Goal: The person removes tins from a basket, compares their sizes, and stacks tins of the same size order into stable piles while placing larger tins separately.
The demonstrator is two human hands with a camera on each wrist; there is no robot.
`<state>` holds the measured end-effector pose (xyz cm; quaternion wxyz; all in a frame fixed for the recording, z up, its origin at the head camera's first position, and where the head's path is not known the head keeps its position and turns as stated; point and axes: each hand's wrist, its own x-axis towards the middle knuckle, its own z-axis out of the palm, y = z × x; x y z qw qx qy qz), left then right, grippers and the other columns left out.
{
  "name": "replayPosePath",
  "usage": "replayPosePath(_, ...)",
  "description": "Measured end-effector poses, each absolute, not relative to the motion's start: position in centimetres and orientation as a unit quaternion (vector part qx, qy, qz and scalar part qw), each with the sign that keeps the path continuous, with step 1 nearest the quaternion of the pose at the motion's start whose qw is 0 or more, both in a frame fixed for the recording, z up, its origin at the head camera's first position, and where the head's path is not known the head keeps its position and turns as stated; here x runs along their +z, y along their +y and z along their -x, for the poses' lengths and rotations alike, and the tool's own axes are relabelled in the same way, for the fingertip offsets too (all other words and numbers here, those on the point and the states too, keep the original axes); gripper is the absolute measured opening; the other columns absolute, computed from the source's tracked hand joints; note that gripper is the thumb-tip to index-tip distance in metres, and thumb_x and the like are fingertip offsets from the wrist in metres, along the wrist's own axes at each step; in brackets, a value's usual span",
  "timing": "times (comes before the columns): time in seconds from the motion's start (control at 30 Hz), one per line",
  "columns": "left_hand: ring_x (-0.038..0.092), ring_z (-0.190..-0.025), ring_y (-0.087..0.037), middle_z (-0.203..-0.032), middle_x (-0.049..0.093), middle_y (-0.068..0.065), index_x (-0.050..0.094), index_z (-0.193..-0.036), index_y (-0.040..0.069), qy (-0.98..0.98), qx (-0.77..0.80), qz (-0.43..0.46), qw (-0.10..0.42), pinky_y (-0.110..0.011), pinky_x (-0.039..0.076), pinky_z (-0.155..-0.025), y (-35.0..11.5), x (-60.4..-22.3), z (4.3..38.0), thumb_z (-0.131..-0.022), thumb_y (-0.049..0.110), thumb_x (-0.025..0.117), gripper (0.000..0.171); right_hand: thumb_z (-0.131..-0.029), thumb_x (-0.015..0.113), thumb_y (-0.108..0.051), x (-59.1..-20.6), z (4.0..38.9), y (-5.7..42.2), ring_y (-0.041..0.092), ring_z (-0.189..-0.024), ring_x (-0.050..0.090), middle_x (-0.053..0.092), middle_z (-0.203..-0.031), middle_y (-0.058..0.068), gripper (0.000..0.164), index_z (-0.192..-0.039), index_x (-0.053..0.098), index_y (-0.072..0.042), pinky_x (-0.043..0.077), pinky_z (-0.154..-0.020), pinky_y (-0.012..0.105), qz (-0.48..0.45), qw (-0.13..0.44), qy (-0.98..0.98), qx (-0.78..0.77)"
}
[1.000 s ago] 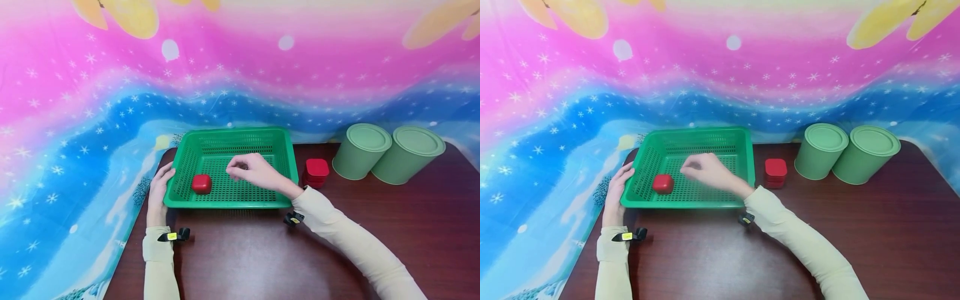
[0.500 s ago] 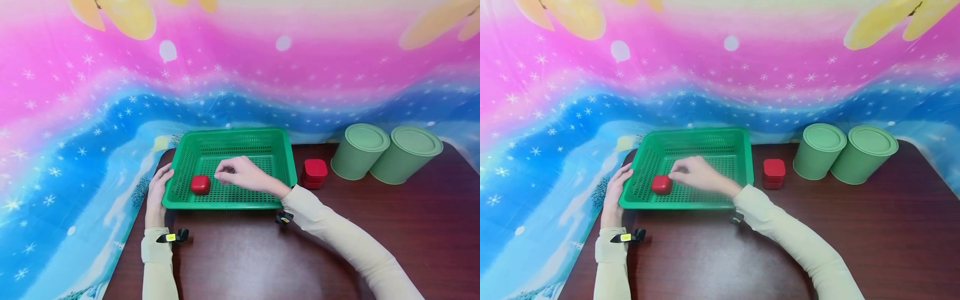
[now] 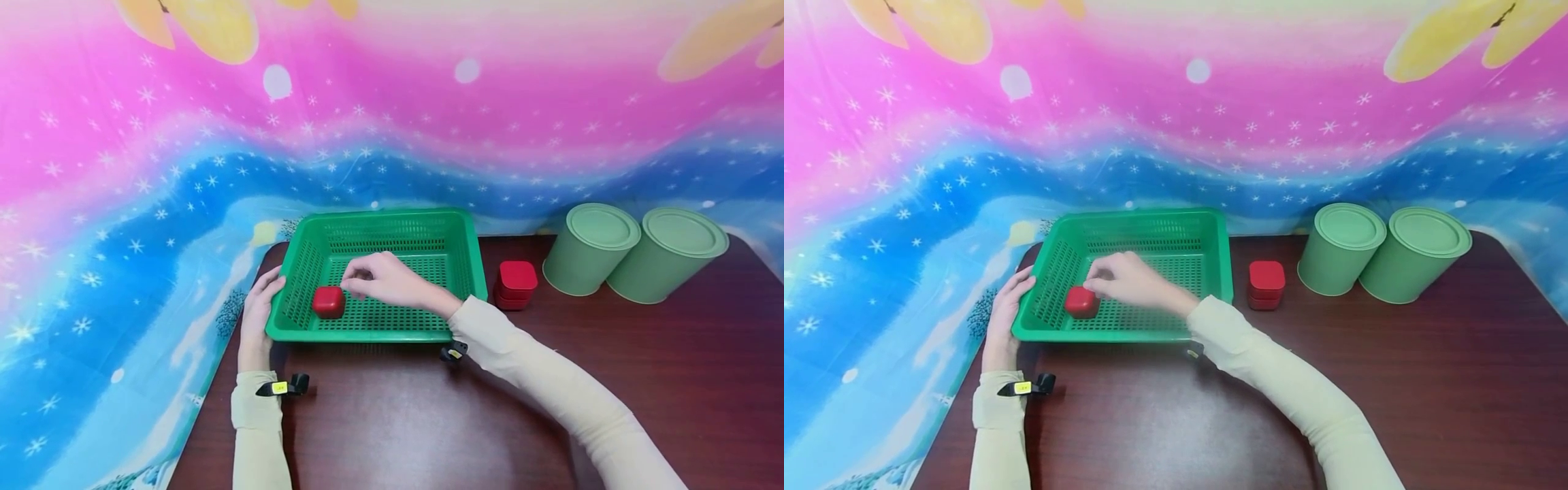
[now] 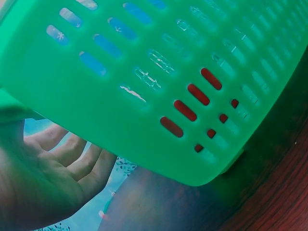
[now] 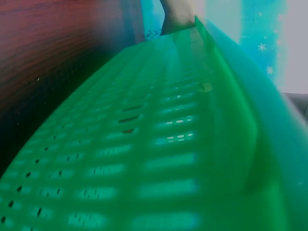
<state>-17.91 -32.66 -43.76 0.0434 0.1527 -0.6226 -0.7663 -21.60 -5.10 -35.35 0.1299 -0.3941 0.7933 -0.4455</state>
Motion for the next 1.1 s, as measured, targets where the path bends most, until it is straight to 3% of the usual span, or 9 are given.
replayPosePath(0.17, 0.066, -0.092, -0.008, -0.119, 0.064, 0.003, 0.053, -0.150, 0.010, -0.626, -0.764, -0.151, 0.043, -0.022, 0.056, -0.081, -32.7, -43.9, 17.9, -0.106, 0.027, 0.062, 0.048, -0.104, 0.063, -0.016, -35.1, 22.0, -5.8, 0.011, -0.067, 0.053, 0.065, -0.076, 0.004, 0.014, -0.098, 0.075, -0.011, 0.043, -0.065, 0.025, 0.401, 0.129, 0.794, -0.439)
replayPosePath(0.47, 0.067, -0.090, -0.008, -0.114, 0.066, 0.004, 0.054, -0.149, 0.010, -0.623, -0.767, -0.150, 0.045, -0.022, 0.057, -0.080, -32.9, -43.9, 18.0, -0.106, 0.028, 0.062, 0.047, -0.104, 0.064, -0.015, -33.6, 22.0, -7.7, 0.022, -0.081, 0.069, 0.071, -0.083, -0.003, 0.014, -0.103, 0.075, -0.007, 0.055, -0.074, 0.025, 0.434, 0.123, 0.778, -0.437)
replayPosePath(0.87, 0.068, -0.092, -0.008, -0.113, 0.066, 0.004, 0.053, -0.150, 0.011, -0.626, -0.764, -0.151, 0.041, -0.022, 0.056, -0.082, -32.8, -43.9, 18.2, -0.106, 0.030, 0.062, 0.049, -0.106, 0.061, -0.016, -32.9, 23.0, -9.5, 0.016, -0.072, 0.059, 0.068, -0.082, 0.004, 0.016, -0.103, 0.075, -0.007, 0.049, -0.071, 0.026, 0.430, 0.125, 0.776, -0.445)
replayPosePath(1.1, 0.068, -0.093, -0.009, -0.112, 0.067, 0.004, 0.053, -0.150, 0.010, -0.627, -0.764, -0.145, 0.044, -0.024, 0.057, -0.081, -32.9, -43.9, 18.1, -0.106, 0.029, 0.062, 0.049, -0.105, 0.064, -0.017, -34.1, 23.9, -10.2, 0.018, -0.080, 0.066, 0.072, -0.089, 0.002, 0.015, -0.111, 0.073, -0.006, 0.053, -0.073, 0.028, 0.405, 0.141, 0.784, -0.449)
